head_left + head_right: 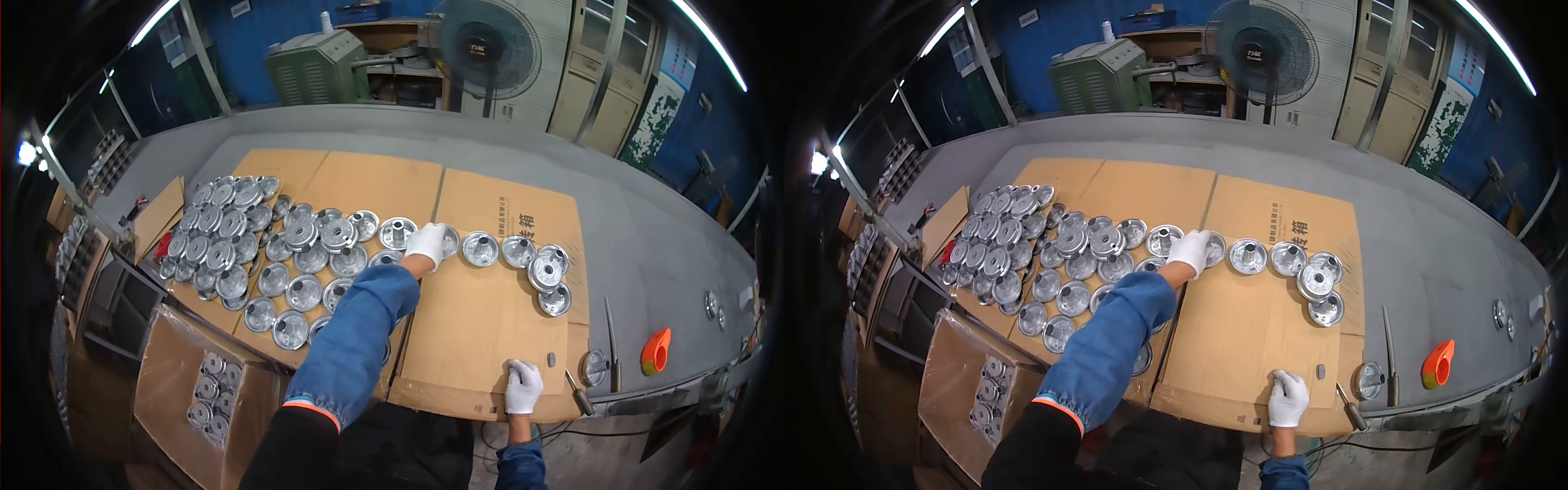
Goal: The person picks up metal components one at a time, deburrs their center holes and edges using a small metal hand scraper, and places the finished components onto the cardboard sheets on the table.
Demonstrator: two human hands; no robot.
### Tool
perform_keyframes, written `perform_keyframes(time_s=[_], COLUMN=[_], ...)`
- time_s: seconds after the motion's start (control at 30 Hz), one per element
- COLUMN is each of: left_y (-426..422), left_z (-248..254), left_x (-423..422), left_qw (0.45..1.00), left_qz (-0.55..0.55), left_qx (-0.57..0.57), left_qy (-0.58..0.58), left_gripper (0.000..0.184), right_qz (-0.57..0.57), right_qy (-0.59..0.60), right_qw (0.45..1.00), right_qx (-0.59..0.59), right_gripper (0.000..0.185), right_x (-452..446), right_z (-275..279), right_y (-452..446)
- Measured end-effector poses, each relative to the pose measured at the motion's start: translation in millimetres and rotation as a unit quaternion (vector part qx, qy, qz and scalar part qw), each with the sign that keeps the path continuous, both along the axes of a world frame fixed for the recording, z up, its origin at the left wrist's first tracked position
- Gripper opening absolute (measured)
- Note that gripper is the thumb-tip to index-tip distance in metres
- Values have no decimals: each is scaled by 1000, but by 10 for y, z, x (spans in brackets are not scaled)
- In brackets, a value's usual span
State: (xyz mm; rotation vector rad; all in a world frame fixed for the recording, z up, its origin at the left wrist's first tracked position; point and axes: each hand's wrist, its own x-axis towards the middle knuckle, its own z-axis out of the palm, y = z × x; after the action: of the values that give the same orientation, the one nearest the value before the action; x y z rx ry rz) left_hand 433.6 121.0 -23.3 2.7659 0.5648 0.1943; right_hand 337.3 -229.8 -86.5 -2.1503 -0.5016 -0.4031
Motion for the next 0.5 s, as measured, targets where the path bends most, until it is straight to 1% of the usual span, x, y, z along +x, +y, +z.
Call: perform_keyframes(time_s=[0.03, 0.07, 0.13, 0.17, 0.2, 0.23, 0.3, 0.37, 0.4, 0.47, 0.5], left_y=[-19, -37, -57, -43, -73, -136, -305, -472, -544, -666, -694], left_z=[20, 32, -21, -46, -52, -42, 1, 57, 72, 61, -21], left_x=[-97, -217, -481, -628, -824, -1077, -1678, -2211, -2388, -2703, -2861], left_qw=[999, 998, 966, 938, 864, 864, 924, 959, 960, 980, 979], left_qz=[18, 22, 25, 22, 22, 26, -56, -137, -130, -113, -109], left_qx=[-24, -23, -102, -258, -443, -445, -319, -185, -187, -95, -112], left_qy=[-45, -45, -235, -229, -238, -234, -204, -166, -161, -132, -134], left_gripper=[26, 26, 30, 31, 27, 27, 28, 30, 30, 34, 33], right_qz=[4, 1, -1, -2, -4, -1, 0, 6, 10, 24, 72], right_qy=[0, 1, 4, -1, -5, 3, 7, 13, 42, 76, 122], right_qw=[1000, 1000, 1000, 1000, 1000, 1000, 1000, 1000, 999, 997, 989], right_qx=[0, 4, 8, -4, -17, -19, -15, -9, -11, -17, 34], right_gripper=[18, 17, 17, 16, 16, 14, 13, 12, 12, 12, 14], right_x=[-2, 2, 8, 22, 22, 18, 73, 33, 14, -103, -256], right_z=[-3, -8, -33, -50, -65, -62, -148, -132, -69, 84, 185], right_y=[-4, -2, 1, -6, -19, -26, -56, -43, -8, 135, 249])
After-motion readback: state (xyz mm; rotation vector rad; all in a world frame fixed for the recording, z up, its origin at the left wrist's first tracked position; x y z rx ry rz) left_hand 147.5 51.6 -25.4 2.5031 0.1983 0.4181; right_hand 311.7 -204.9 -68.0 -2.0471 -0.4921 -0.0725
